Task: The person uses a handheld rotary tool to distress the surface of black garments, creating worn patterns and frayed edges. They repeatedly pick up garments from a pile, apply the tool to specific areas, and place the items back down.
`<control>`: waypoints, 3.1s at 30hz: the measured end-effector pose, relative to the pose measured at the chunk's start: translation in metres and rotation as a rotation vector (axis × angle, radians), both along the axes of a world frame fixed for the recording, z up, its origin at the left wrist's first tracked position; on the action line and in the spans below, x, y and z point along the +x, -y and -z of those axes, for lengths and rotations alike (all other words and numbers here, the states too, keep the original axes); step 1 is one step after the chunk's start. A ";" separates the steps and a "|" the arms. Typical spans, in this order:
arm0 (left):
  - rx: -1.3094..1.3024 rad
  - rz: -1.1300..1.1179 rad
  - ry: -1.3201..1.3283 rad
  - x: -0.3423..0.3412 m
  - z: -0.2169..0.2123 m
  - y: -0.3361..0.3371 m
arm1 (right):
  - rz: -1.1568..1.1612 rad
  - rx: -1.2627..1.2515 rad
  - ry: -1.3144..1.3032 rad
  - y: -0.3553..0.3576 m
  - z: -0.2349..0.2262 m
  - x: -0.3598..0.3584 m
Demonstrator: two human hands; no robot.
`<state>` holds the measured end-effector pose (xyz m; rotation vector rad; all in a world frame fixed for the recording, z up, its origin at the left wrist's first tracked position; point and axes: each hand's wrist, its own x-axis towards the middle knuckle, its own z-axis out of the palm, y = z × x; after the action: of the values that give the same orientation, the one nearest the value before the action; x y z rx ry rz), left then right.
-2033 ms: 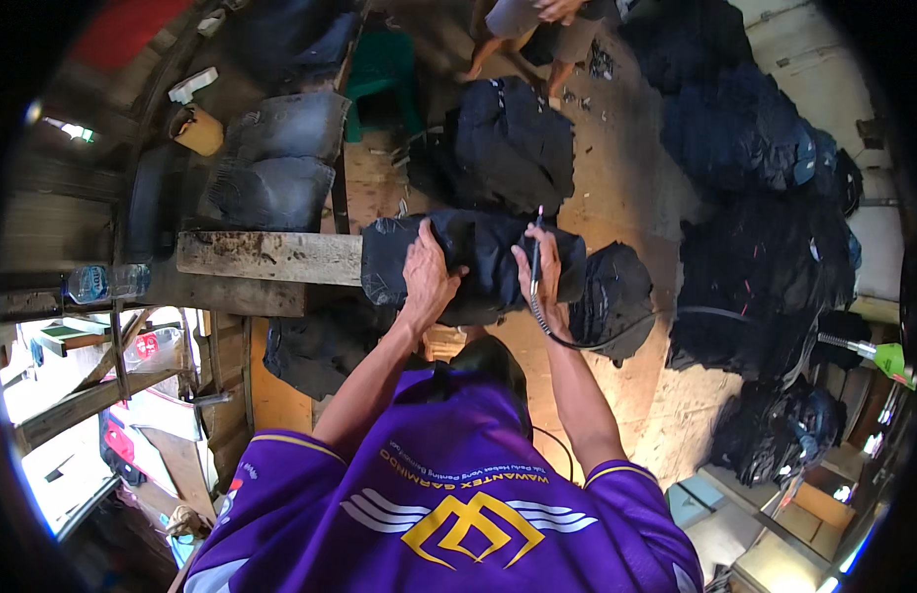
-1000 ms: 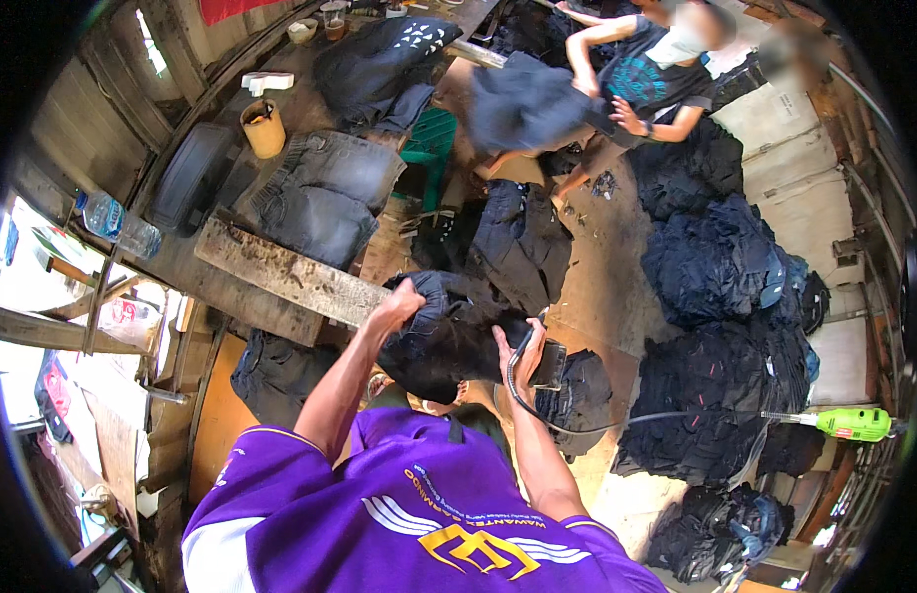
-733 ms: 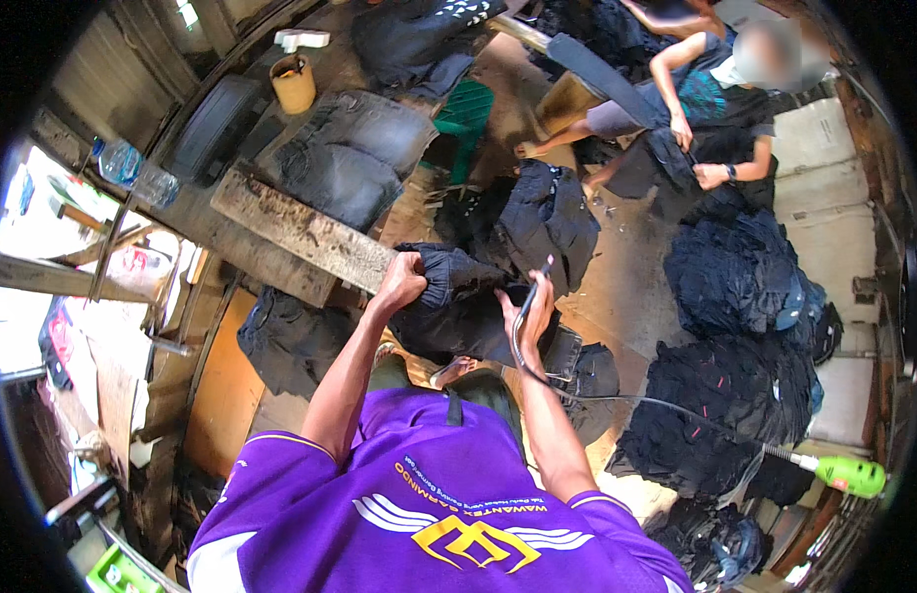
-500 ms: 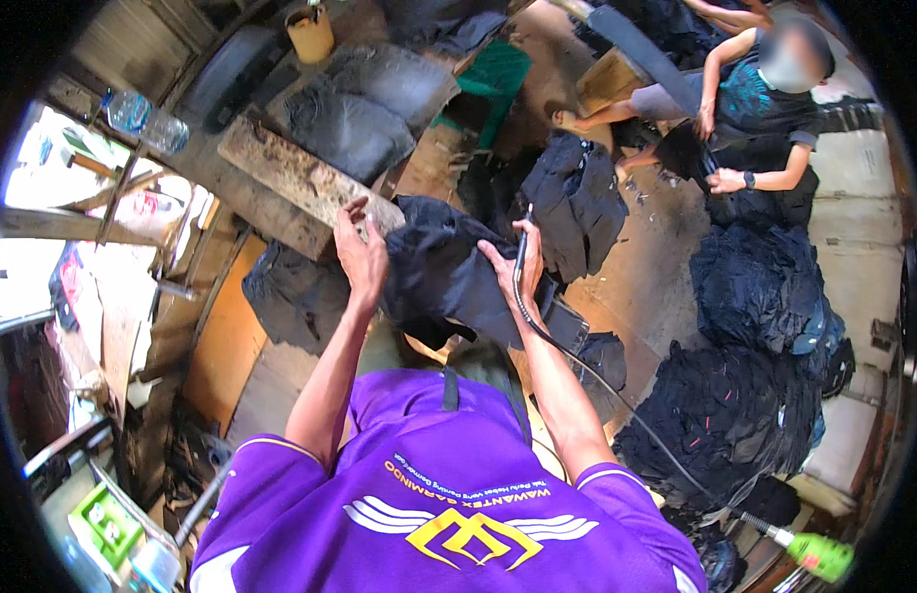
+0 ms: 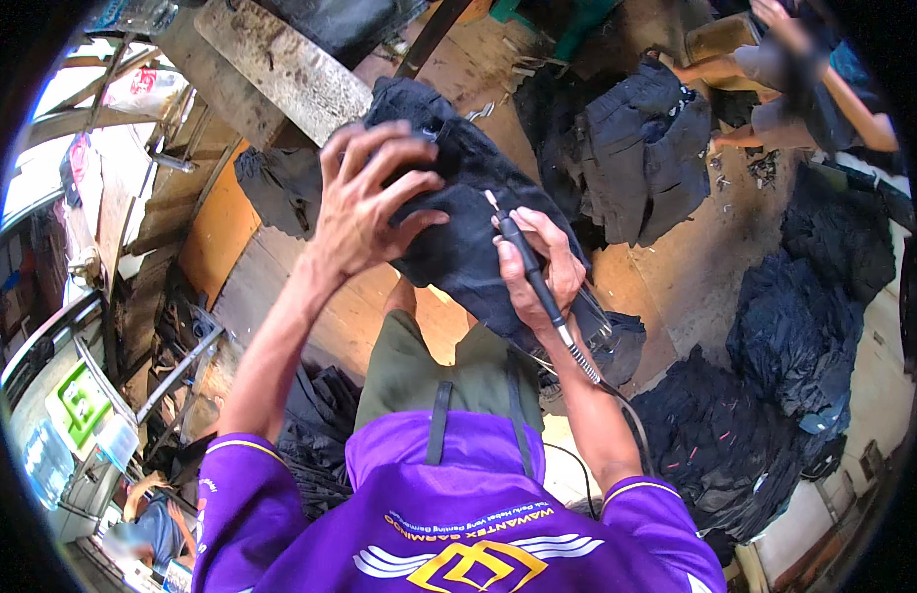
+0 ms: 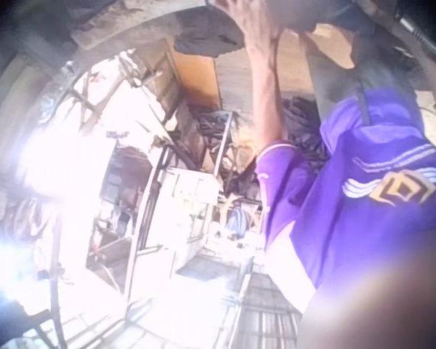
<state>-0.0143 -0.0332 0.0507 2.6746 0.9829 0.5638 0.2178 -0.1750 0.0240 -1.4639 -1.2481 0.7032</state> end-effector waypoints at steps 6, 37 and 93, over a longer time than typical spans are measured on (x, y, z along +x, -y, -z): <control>-0.194 0.121 -0.274 0.000 0.006 -0.047 | -0.154 0.228 0.320 -0.042 0.018 0.001; -0.373 0.177 -0.263 -0.001 0.015 -0.060 | -0.277 0.113 0.292 -0.047 0.025 0.000; -0.382 0.125 -0.255 0.009 0.010 -0.054 | -0.082 0.063 0.378 -0.027 0.027 0.001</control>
<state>-0.0057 0.0204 0.0403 2.4723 0.8712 0.0022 0.2189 -0.1484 -0.0029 -1.5455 -1.6100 0.4462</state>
